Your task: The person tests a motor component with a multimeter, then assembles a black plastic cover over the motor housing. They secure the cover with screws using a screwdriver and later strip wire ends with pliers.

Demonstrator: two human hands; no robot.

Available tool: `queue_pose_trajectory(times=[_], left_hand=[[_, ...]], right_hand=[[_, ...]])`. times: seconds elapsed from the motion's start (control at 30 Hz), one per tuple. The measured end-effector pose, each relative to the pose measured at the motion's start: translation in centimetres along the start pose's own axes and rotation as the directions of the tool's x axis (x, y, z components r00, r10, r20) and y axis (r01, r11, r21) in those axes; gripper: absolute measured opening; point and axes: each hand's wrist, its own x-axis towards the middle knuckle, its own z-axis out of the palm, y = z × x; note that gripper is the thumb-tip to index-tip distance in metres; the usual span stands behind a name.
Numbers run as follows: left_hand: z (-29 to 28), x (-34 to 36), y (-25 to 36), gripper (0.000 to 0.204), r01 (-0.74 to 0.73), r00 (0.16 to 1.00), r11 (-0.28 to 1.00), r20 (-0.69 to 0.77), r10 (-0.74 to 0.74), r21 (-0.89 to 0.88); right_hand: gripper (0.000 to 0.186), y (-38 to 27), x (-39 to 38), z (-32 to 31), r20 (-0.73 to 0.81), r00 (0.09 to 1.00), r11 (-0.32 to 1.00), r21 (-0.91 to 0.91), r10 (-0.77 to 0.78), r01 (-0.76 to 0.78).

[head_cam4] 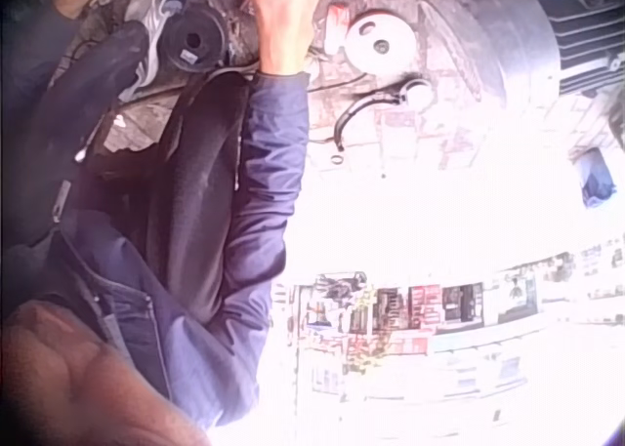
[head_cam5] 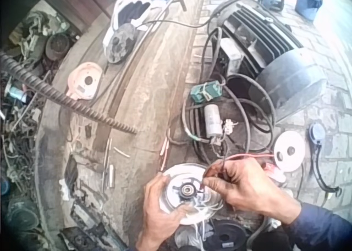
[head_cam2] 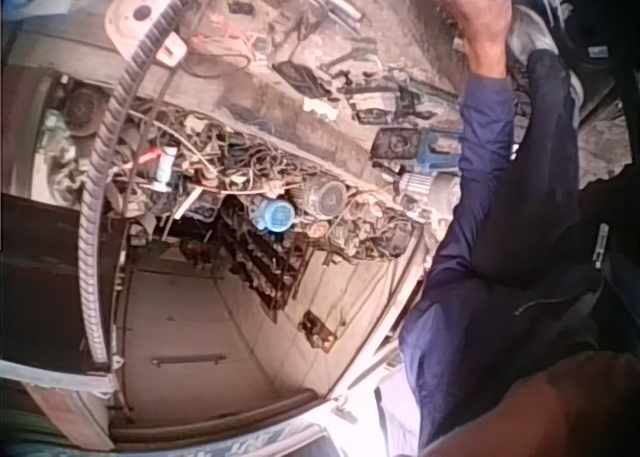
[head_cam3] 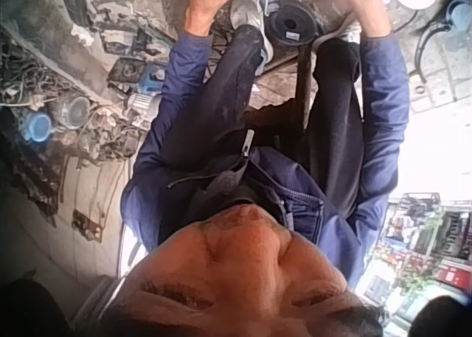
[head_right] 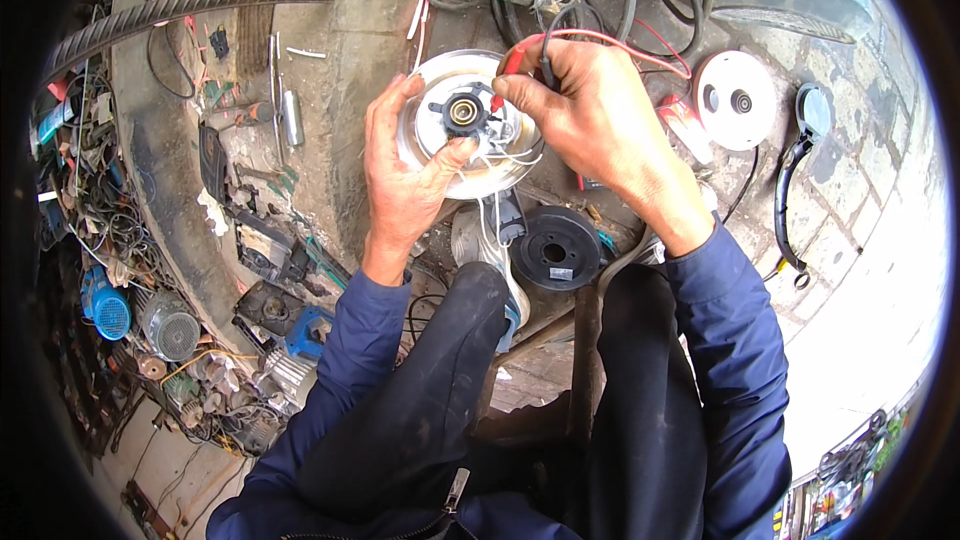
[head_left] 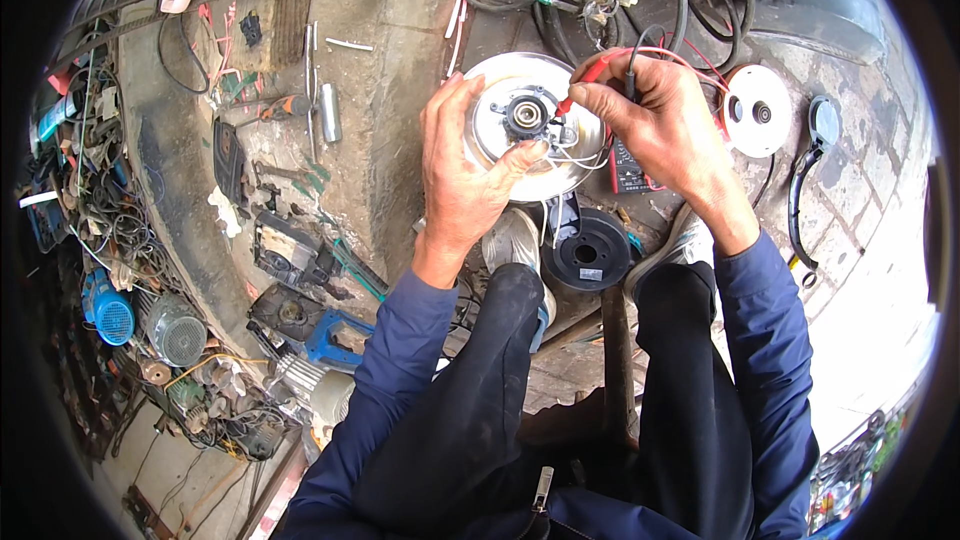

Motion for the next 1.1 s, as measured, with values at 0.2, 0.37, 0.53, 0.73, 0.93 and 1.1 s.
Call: queue_pose_trajectory(times=[0.2,0.37,0.53,0.73,0.93,1.1], left_hand=[[0.1,0.1,-0.1,0.089,-0.010,1.000,1.000,-0.002,0.010,0.004],[0.1,0.1,0.0,0.082,-0.017,1.000,1.000,-0.015,0.017,0.009],[0.1,0.1,0.0,0.072,-0.028,1.000,1.000,-0.010,0.028,0.005],[0.2,0.2,0.1,0.067,-0.033,0.999,0.999,-0.017,0.033,0.008],[0.3,0.1,0.0,0.066,-0.043,0.999,0.999,-0.029,0.043,0.003],[0.3,0.1,0.1,0.065,-0.038,0.999,0.999,-0.031,0.038,-0.010]], right_hand=[[0.024,-1.2,0.9,-0.5,0.072,0.978,0.932,-0.297,-0.194,0.207],[0.026,-1.9,1.8,-1.6,-0.038,0.998,0.991,-0.121,-0.055,0.050],[0.022,-1.6,2.2,-2.3,0.021,0.993,0.993,0.008,0.114,-0.114],[0.029,-0.1,2.1,0.0,0.208,0.966,0.966,-0.236,0.155,-0.104],[0.030,0.7,2.1,1.0,0.322,0.925,0.964,-0.230,0.202,-0.130],[0.040,0.5,1.8,-0.6,0.099,0.963,0.967,0.005,0.251,-0.253]])
